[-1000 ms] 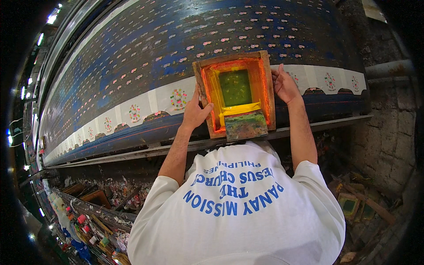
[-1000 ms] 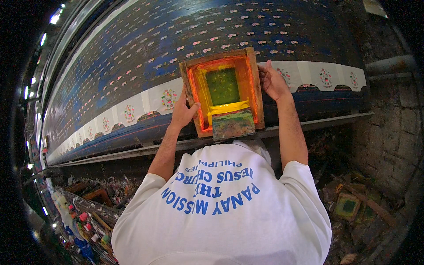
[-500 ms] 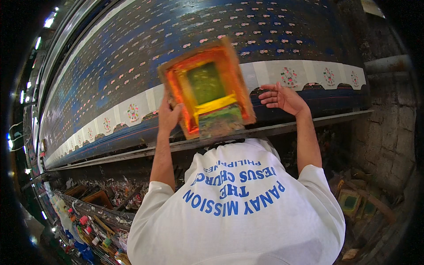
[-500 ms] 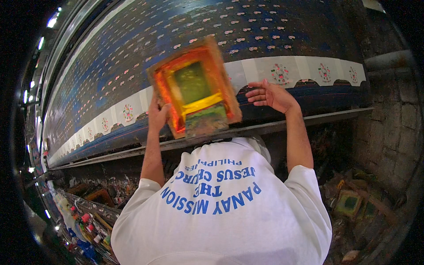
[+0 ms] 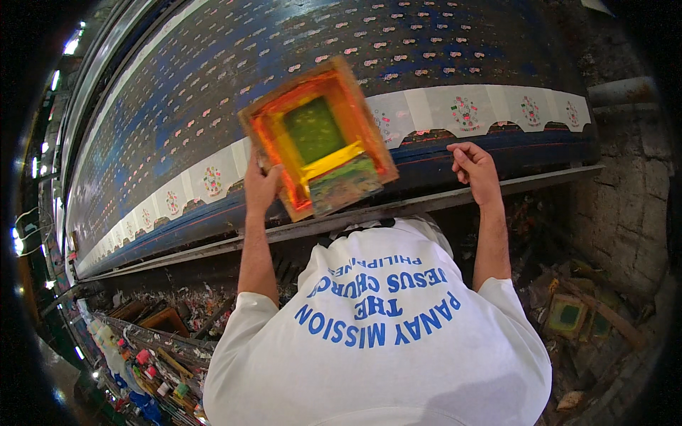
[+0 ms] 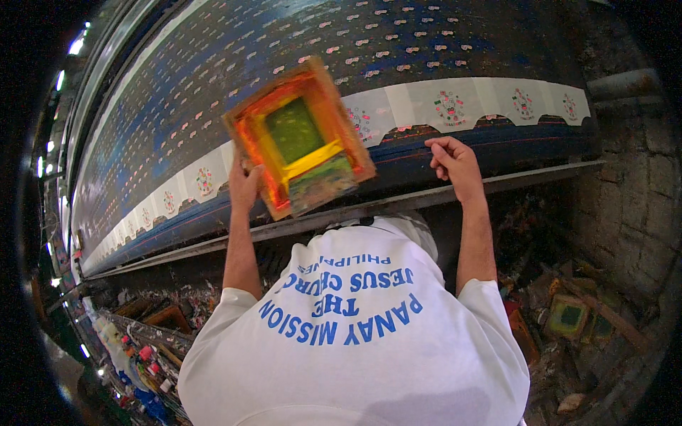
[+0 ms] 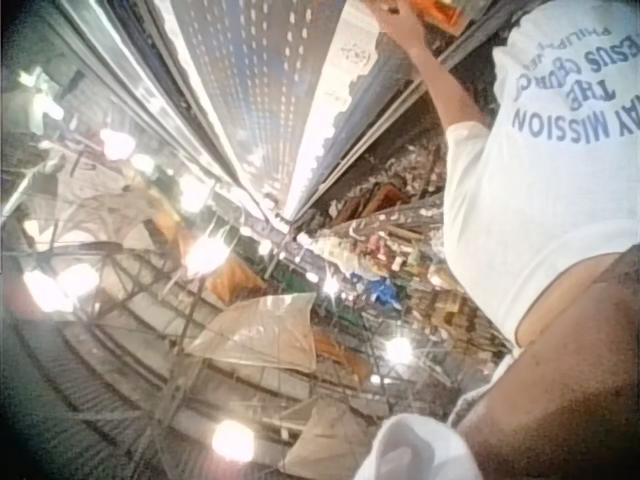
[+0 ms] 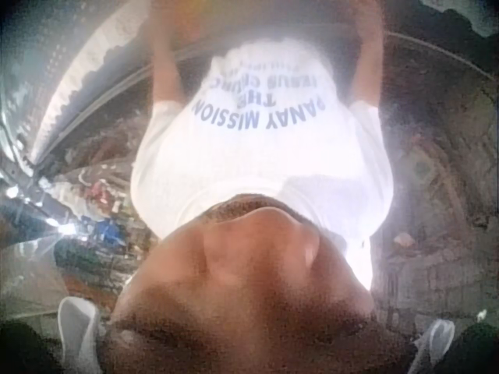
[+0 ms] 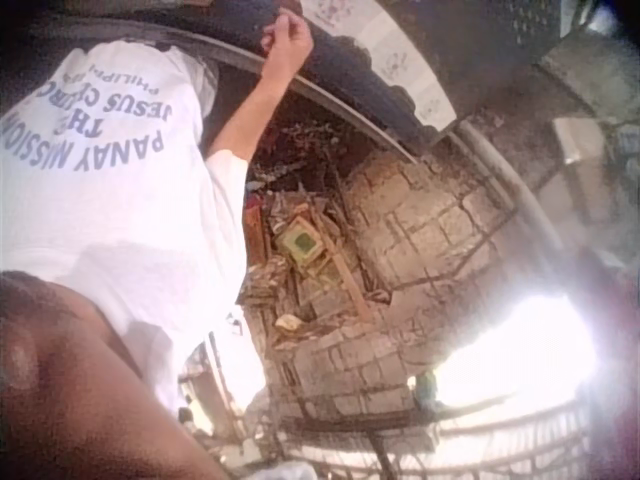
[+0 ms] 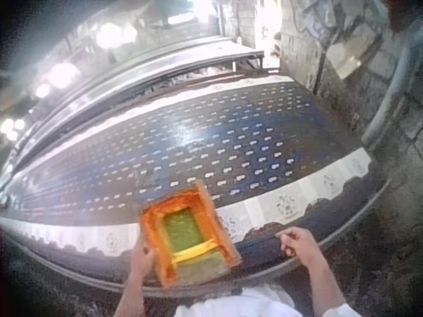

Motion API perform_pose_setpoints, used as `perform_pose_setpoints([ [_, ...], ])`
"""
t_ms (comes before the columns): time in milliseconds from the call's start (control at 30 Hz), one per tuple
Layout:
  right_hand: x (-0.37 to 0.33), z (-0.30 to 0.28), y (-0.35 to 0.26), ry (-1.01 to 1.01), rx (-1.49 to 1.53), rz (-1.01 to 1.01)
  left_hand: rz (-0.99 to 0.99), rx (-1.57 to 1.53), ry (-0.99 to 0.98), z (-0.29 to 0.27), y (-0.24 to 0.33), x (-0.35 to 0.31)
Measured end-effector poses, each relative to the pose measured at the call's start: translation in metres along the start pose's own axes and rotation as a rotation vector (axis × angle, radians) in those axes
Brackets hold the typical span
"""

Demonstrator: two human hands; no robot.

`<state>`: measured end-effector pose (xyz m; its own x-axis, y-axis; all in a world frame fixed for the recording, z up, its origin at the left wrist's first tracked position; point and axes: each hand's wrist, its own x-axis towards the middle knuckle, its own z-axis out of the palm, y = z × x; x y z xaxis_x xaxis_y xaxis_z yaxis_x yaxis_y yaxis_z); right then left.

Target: The person holds a wooden screen-printing frame with a green mesh and yellow border, then picks up a roll of clear tape and applies it to the frame's edge. The person continues to adjust the frame and tape while standing at a cluttered workbench.

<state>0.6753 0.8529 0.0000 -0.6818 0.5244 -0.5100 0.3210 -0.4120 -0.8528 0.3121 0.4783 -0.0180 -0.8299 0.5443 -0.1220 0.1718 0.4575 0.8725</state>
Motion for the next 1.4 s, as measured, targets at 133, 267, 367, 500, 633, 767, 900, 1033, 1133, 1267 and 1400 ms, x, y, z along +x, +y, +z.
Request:
perform_pose_setpoints([
  [133, -0.029, 0.061, -0.028, 0.069, -0.55, -0.622, 0.085, 0.142, -0.084, 0.057, 0.021, 0.008],
  [267, -0.052, 0.098, -0.028, -0.187, -0.916, -0.731, 0.222, 0.132, -0.119, 0.096, 0.024, 0.012],
  [367, -0.055, 0.117, -0.021, -0.315, -1.112, -0.762, 0.108, 0.113, -0.206, 0.104, 0.04, 0.015],
  [500, -0.048, 0.125, -0.01, -0.313, -1.335, -0.677, 0.008, 0.049, -0.273, 0.103, 0.04, 0.018],
  [633, -0.041, 0.131, -0.021, -0.251, -1.419, -0.598, 0.136, 0.09, -0.216, 0.108, 0.02, 0.021],
  [767, -0.03, 0.133, -0.024, -0.136, -1.531, -0.68, 0.219, 0.136, -0.18, 0.113, 0.012, 0.023],
  [900, -0.033, 0.135, -0.043, -0.123, -1.472, -0.632, 0.173, 0.194, -0.203, 0.108, 0.024, 0.021],
  [1033, -0.021, 0.133, -0.033, -0.043, -1.378, -0.696, 0.185, 0.194, -0.199, 0.107, 0.021, 0.022],
  [1133, -0.013, 0.132, -0.019, 0.029, -1.412, -0.853, 0.189, 0.224, -0.202, 0.106, 0.025, 0.02],
  [1267, -0.025, 0.129, -0.022, -0.024, -1.358, -0.822, 0.202, 0.206, -0.2, 0.107, 0.021, 0.019],
  [1400, -0.011, 0.13, -0.048, -0.156, -1.331, -0.693, 0.134, 0.19, -0.231, 0.102, 0.031, 0.015],
])
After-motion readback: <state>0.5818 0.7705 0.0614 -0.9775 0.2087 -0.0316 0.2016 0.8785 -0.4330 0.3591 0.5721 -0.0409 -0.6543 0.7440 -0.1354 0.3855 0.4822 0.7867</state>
